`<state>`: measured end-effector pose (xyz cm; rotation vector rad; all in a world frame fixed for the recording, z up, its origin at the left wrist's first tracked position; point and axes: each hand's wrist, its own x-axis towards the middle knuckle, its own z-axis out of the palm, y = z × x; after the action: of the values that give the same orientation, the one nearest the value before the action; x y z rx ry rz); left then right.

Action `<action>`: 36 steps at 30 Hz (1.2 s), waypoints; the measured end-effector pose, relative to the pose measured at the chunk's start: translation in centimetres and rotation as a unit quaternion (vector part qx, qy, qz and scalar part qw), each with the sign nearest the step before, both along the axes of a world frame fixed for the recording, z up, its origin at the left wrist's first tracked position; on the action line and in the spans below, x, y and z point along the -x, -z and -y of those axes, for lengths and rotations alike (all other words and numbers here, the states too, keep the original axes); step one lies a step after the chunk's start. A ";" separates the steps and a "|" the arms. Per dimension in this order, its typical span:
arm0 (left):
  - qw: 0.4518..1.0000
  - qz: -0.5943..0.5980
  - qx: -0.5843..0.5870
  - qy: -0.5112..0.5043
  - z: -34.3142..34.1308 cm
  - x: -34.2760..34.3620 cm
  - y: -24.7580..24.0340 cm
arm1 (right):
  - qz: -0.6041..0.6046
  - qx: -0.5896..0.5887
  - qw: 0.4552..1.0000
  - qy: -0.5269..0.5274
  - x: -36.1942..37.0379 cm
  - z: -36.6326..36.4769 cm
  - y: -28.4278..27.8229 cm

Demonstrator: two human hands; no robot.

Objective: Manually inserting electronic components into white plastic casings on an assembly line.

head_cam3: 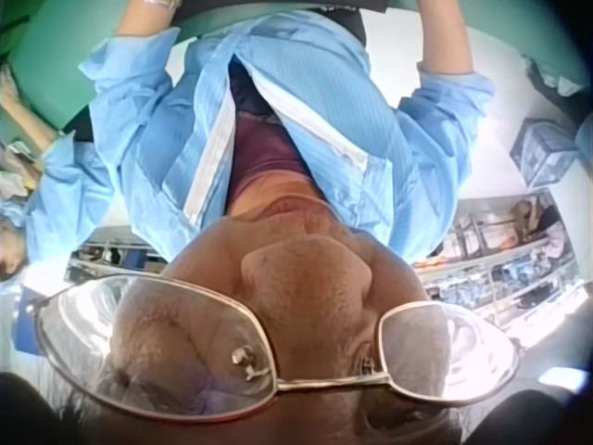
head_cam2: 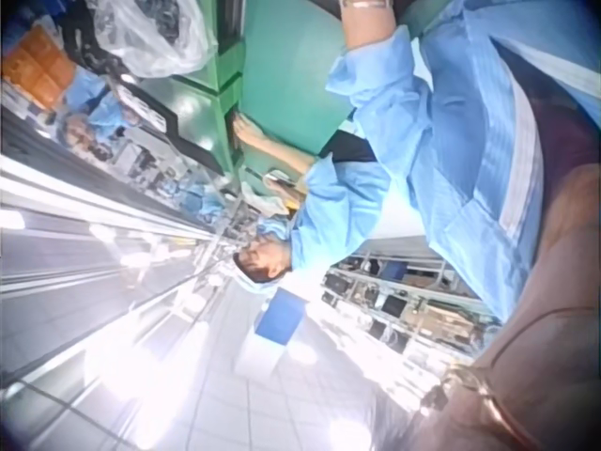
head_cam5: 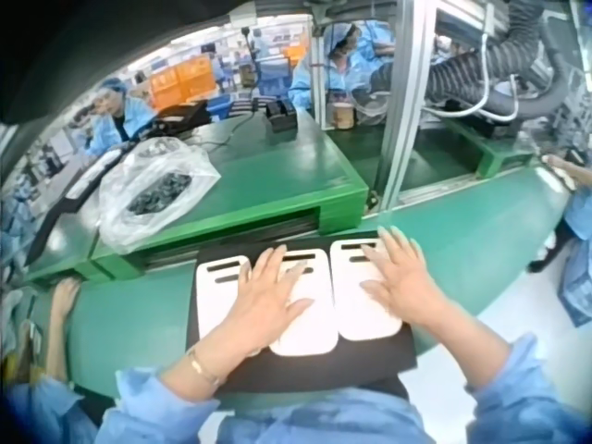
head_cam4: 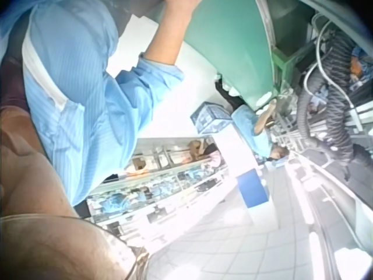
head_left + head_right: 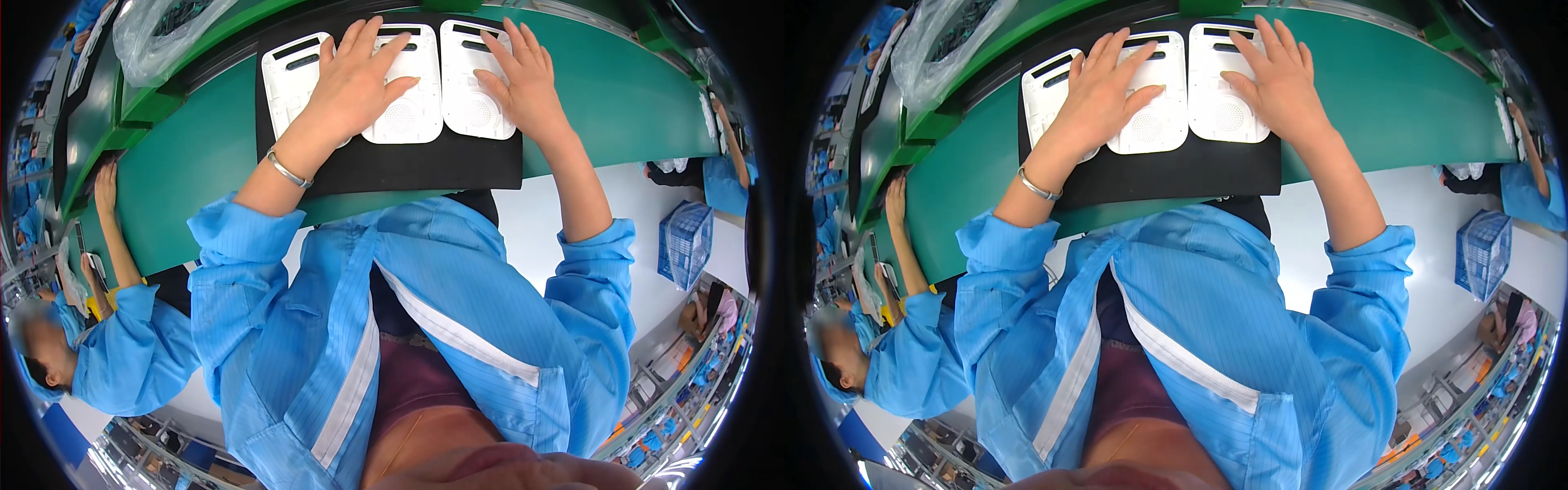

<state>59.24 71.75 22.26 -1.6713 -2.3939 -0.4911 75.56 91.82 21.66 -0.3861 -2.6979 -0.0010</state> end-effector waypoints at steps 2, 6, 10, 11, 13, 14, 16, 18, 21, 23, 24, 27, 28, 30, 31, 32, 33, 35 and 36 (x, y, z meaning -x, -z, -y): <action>0.999 -0.034 0.017 0.001 0.1 -0.1 0.2 | 0.032 -0.005 0.999 0.003 -0.3 -0.1 0.5; 1.000 -0.005 -0.003 0.002 0.4 -0.6 -0.5 | -0.029 0.032 0.999 -0.006 -0.7 -0.4 0.5; 0.996 0.055 -0.076 0.003 3.1 0.1 -2.0 | 0.050 0.016 0.999 0.001 -1.7 -0.4 0.6; 0.994 0.065 -0.083 -0.003 4.2 0.1 -2.5 | 0.016 0.040 0.999 -0.004 -1.9 -0.5 0.4; 0.987 0.094 -0.122 -0.043 6.5 0.8 -2.6 | -0.047 0.128 0.991 0.006 -1.8 -1.2 -0.1; 0.981 0.111 -0.150 -0.061 7.7 1.1 -2.5 | -0.072 0.194 0.978 0.026 -2.4 -1.7 -0.2; 0.961 0.160 -0.173 -0.143 10.2 1.1 -2.9 | -0.060 0.327 0.937 0.113 -4.1 -3.0 -0.8; 0.918 0.265 -0.149 -0.254 12.5 0.6 -3.5 | -0.021 0.502 0.851 0.153 -5.0 -2.6 -1.6; 0.850 0.433 -0.147 -0.261 14.3 1.7 -1.9 | 0.035 0.625 0.765 0.150 -4.8 -1.9 -1.7; 0.852 0.419 -0.141 -0.281 14.3 1.7 -2.0 | 0.017 0.625 0.767 0.141 -4.3 -1.5 -2.1; 0.835 0.451 -0.172 -0.263 14.7 1.7 -2.3 | 0.015 0.628 0.767 0.132 -4.4 -1.6 -2.5; 0.803 0.490 -0.244 -0.236 16.6 1.8 -2.4 | -0.009 0.627 0.773 0.101 -3.9 0.1 -4.0; 0.802 0.487 -0.255 -0.235 17.5 1.9 -2.6 | -0.010 0.620 0.779 0.090 -3.9 0.7 -4.6; 0.793 0.483 -0.271 -0.254 19.4 1.9 -3.6 | -0.027 0.645 0.760 0.068 -3.5 2.6 -5.7; 0.795 0.474 -0.268 -0.265 20.4 1.8 -3.8 | -0.029 0.658 0.751 0.049 -3.4 3.2 -6.1; 0.798 0.465 -0.266 -0.277 21.5 1.7 -3.9 | -0.037 0.686 0.727 0.012 -2.9 3.8 -6.2; 0.791 0.461 -0.284 -0.285 22.9 1.8 -4.1 | -0.034 0.695 0.718 0.008 -2.2 5.2 -6.6; 0.780 0.454 -0.305 -0.305 25.9 2.1 -4.3 | 0.014 0.730 0.683 -0.039 -0.5 7.0 -6.8; 0.774 0.452 -0.308 -0.320 27.6 2.3 -4.0 | 0.046 0.739 0.671 -0.041 0.5 7.9 -6.8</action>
<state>56.96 44.18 26.26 -0.2459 -2.6057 -1.9731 75.02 83.92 28.46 -0.6492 -2.1020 2.2655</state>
